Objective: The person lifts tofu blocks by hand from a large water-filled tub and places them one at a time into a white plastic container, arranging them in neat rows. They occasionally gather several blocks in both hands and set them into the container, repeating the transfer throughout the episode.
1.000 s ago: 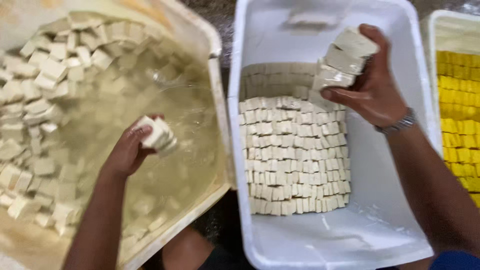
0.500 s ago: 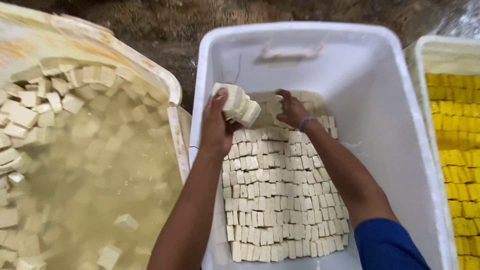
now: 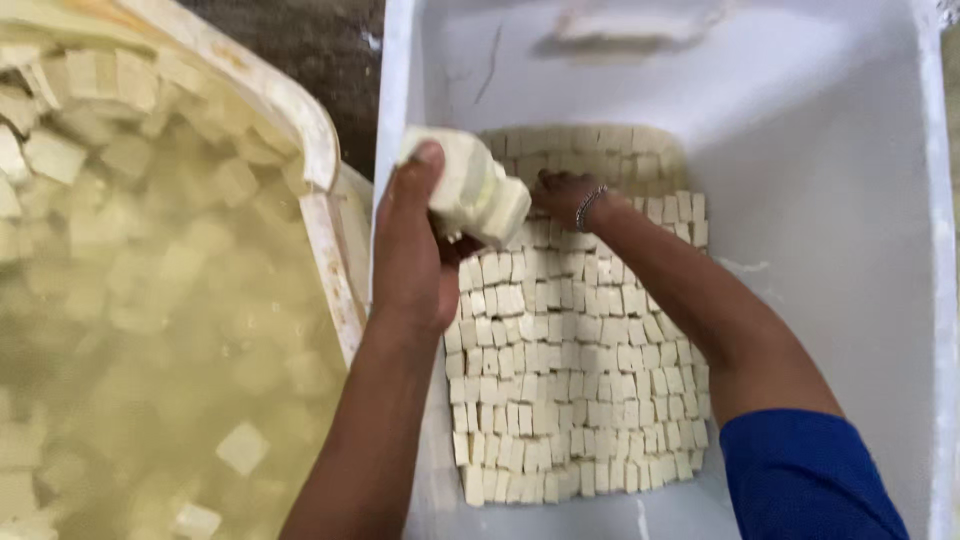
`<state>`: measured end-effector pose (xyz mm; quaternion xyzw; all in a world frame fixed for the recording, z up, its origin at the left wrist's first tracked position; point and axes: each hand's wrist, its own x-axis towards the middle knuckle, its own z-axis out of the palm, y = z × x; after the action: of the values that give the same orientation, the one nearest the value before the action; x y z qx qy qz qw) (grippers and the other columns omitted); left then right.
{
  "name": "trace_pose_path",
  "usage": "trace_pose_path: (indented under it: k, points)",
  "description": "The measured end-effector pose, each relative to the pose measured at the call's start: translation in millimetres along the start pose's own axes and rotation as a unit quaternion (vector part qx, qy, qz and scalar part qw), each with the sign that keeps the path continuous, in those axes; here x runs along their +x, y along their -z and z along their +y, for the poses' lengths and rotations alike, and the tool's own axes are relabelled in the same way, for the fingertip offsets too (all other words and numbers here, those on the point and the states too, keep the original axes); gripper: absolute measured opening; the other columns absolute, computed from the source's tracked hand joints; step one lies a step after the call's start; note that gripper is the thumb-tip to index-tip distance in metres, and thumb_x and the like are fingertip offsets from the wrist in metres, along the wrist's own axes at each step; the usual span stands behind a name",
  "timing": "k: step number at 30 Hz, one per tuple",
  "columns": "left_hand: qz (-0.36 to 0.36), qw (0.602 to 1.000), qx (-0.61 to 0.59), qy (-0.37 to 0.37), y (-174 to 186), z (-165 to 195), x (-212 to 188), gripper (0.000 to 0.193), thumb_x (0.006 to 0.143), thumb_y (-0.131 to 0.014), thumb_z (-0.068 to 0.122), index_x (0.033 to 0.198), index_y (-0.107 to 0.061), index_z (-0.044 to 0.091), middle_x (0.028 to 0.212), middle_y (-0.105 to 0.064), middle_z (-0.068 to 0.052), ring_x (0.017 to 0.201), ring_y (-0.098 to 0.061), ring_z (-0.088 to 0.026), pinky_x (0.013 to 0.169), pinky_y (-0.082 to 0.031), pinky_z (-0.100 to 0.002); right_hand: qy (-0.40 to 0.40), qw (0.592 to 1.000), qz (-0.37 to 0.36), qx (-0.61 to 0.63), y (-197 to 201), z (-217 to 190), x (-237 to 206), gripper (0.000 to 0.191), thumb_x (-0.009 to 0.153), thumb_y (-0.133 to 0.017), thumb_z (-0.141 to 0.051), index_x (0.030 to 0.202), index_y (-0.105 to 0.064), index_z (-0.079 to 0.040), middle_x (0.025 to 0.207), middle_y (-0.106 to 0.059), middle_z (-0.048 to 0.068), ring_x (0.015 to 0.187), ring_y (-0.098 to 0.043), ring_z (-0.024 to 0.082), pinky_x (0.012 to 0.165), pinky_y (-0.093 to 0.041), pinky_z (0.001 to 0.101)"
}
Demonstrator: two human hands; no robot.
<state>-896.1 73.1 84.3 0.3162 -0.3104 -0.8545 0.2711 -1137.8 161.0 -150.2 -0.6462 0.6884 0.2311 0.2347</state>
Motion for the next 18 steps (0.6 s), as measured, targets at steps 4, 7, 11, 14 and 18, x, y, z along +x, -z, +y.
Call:
trace_pose_path:
  k: [4, 7, 11, 14, 18]
  points:
    - [0.012, 1.0, 0.019, 0.011, 2.9, 1.1, 4.5, 0.05, 0.093, -0.062, 0.046, 0.126, -0.059, 0.008, 0.11, -0.068, -0.009, 0.096, -0.069, -0.021, 0.072, -0.06, -0.04, 0.039, 0.979, 0.024, 0.201, 3.8, -3.8, 17.8, 0.046, 0.103, -0.056, -0.042, 0.14, -0.058, -0.015, 0.148, -0.053, 0.021, 0.125, -0.059, 0.039, 0.106, -0.05, 0.0468]
    - [0.016, 1.0, 0.004, 0.013, 4.2, 3.2, 6.6, 0.049, 0.092, -0.061, 0.045, 0.126, -0.059, 0.01, 0.109, -0.068, -0.008, 0.096, -0.069, -0.02, 0.072, -0.06, -0.039, -0.091, 0.968, 0.067, 0.224, -6.6, -15.2, 17.5, 0.047, 0.095, -0.055, -0.042, 0.132, -0.061, -0.014, 0.141, -0.061, 0.014, 0.119, -0.064, 0.036, 0.1, -0.053, 0.0493]
    - [0.01, 1.0, 0.024, 0.016, 2.1, 6.5, 5.7, 0.049, 0.094, -0.06, 0.046, 0.127, -0.059, 0.01, 0.108, -0.069, -0.008, 0.093, -0.068, -0.019, 0.071, -0.058, -0.038, -0.082, 0.983, 0.067, 0.15, -20.4, -29.4, 6.5, 0.049, 0.098, -0.054, -0.043, 0.135, -0.06, -0.011, 0.131, -0.067, 0.017, 0.115, -0.067, 0.034, 0.102, -0.053, 0.0488]
    - [0.034, 0.996, 0.066, 0.048, -4.5, 9.9, 8.3, 0.05, 0.092, -0.059, 0.048, 0.127, -0.059, 0.013, 0.109, -0.068, -0.005, 0.095, -0.067, -0.016, 0.074, -0.059, -0.039, -0.067, 0.968, 0.142, 0.196, 4.5, -27.9, -8.1, 0.044, 0.104, -0.05, -0.039, 0.136, -0.061, -0.011, 0.137, -0.065, 0.018, 0.122, -0.064, 0.035, 0.108, -0.05, 0.0488]
    - [0.03, 0.995, 0.08, 0.059, -14.9, 14.6, 13.6, 0.051, 0.093, -0.061, 0.046, 0.131, -0.058, 0.012, 0.109, -0.068, -0.006, 0.095, -0.065, -0.018, 0.076, -0.057, -0.039, 0.014, 0.69, 0.457, 0.56, 81.0, -23.1, -63.1, 0.065, 0.103, -0.054, -0.054, 0.144, -0.051, -0.005, 0.145, -0.058, 0.018, 0.137, -0.058, 0.029, 0.115, -0.051, 0.0437]
